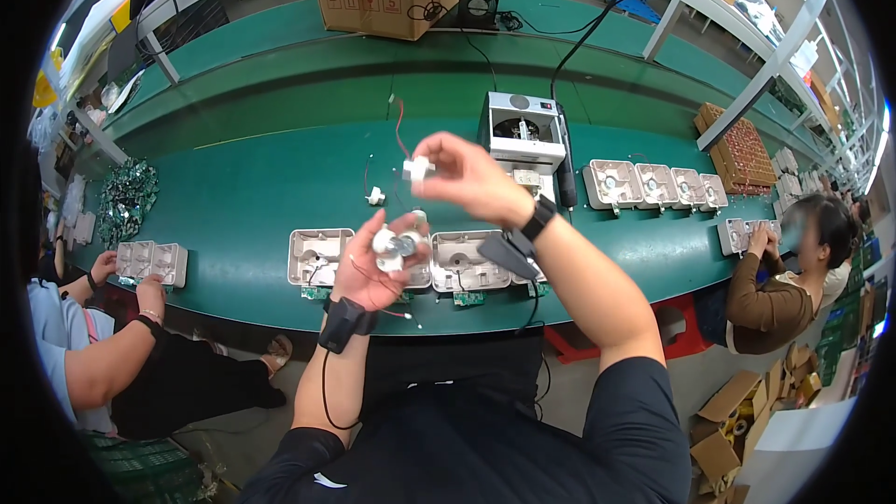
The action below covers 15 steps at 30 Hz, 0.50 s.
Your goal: The person picks up motors and fits them into plastic housings by hand before securing them with a power screwdriver. This process is repeated for several units, after which the person gathers more motors to continue the assembly.
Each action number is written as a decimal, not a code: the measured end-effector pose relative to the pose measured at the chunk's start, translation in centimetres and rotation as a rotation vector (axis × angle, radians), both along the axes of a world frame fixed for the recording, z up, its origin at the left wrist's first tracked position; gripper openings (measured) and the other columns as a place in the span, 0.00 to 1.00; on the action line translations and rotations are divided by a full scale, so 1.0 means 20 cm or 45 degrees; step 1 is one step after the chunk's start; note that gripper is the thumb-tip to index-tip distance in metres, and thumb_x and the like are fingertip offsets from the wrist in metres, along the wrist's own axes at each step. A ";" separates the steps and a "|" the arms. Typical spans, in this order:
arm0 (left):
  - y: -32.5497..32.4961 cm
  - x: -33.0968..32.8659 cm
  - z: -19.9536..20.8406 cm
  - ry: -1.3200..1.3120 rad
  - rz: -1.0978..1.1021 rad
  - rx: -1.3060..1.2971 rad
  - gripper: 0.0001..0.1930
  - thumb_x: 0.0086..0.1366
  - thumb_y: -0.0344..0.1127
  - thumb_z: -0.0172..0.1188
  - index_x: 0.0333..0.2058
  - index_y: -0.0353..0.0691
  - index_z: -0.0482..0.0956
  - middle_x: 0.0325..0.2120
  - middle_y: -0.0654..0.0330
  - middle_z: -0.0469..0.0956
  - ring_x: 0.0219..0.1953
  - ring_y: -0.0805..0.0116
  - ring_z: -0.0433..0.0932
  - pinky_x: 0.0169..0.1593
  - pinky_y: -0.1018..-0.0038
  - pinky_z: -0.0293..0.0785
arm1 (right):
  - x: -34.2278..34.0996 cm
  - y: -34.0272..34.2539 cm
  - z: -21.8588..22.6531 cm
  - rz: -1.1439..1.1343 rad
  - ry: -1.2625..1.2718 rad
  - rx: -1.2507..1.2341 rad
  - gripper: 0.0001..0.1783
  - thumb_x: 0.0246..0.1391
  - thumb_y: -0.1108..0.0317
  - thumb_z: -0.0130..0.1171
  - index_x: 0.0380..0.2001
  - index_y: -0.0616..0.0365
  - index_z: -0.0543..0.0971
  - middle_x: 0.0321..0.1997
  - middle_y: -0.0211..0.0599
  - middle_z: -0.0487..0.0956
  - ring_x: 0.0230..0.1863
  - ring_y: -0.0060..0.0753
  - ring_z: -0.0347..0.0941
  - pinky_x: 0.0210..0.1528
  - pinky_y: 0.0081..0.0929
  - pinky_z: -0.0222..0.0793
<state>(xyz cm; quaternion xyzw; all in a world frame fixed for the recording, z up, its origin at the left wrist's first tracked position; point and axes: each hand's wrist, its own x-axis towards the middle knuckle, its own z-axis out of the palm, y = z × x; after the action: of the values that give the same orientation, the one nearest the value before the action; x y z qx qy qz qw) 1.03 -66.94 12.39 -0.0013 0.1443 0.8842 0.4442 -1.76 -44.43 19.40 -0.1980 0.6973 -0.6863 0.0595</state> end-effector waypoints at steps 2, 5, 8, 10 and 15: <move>0.02 0.05 0.01 0.024 -0.022 0.018 0.22 0.76 0.52 0.49 0.52 0.38 0.77 0.49 0.55 0.80 0.48 0.59 0.81 0.24 0.78 0.77 | 0.19 -0.04 0.04 0.049 -0.161 -0.071 0.23 0.55 0.72 0.67 0.54 0.61 0.75 0.53 0.31 0.76 0.49 0.24 0.75 0.50 0.26 0.76; 0.06 0.12 -0.02 0.074 -0.093 0.045 0.23 0.77 0.51 0.48 0.57 0.39 0.74 0.48 0.57 0.80 0.46 0.60 0.81 0.22 0.81 0.72 | 0.38 -0.03 -0.04 0.092 -0.352 -0.179 0.23 0.55 0.74 0.67 0.54 0.61 0.76 0.55 0.33 0.75 0.52 0.25 0.74 0.50 0.29 0.77; 0.07 0.17 -0.07 0.148 -0.252 0.054 0.23 0.77 0.52 0.49 0.59 0.41 0.71 0.47 0.59 0.80 0.41 0.65 0.82 0.20 0.80 0.66 | 0.49 -0.01 -0.16 0.097 -0.417 -0.252 0.24 0.55 0.76 0.66 0.55 0.60 0.76 0.55 0.34 0.75 0.54 0.25 0.73 0.50 0.30 0.77; 0.08 0.20 -0.10 0.121 -0.250 -0.059 0.22 0.77 0.51 0.49 0.59 0.41 0.72 0.45 0.60 0.80 0.39 0.68 0.81 0.20 0.80 0.66 | 0.55 -0.01 -0.25 -0.007 -0.317 -0.234 0.24 0.53 0.76 0.68 0.55 0.60 0.77 0.55 0.35 0.75 0.53 0.28 0.75 0.48 0.30 0.77; 0.15 0.29 -0.07 0.122 -0.158 -0.517 0.17 0.77 0.46 0.50 0.55 0.42 0.74 0.39 0.64 0.79 0.33 0.76 0.78 0.21 0.81 0.67 | 0.64 0.03 -0.29 -0.448 0.644 0.522 0.28 0.46 0.74 0.73 0.53 0.58 0.79 0.50 0.38 0.78 0.46 0.37 0.78 0.43 0.32 0.77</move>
<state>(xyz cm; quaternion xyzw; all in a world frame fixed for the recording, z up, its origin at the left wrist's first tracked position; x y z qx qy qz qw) 6.80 -63.96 11.06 -0.0397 0.3401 0.8070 0.4812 11.09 -43.91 13.54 -0.2225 0.8364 -0.4613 -0.1954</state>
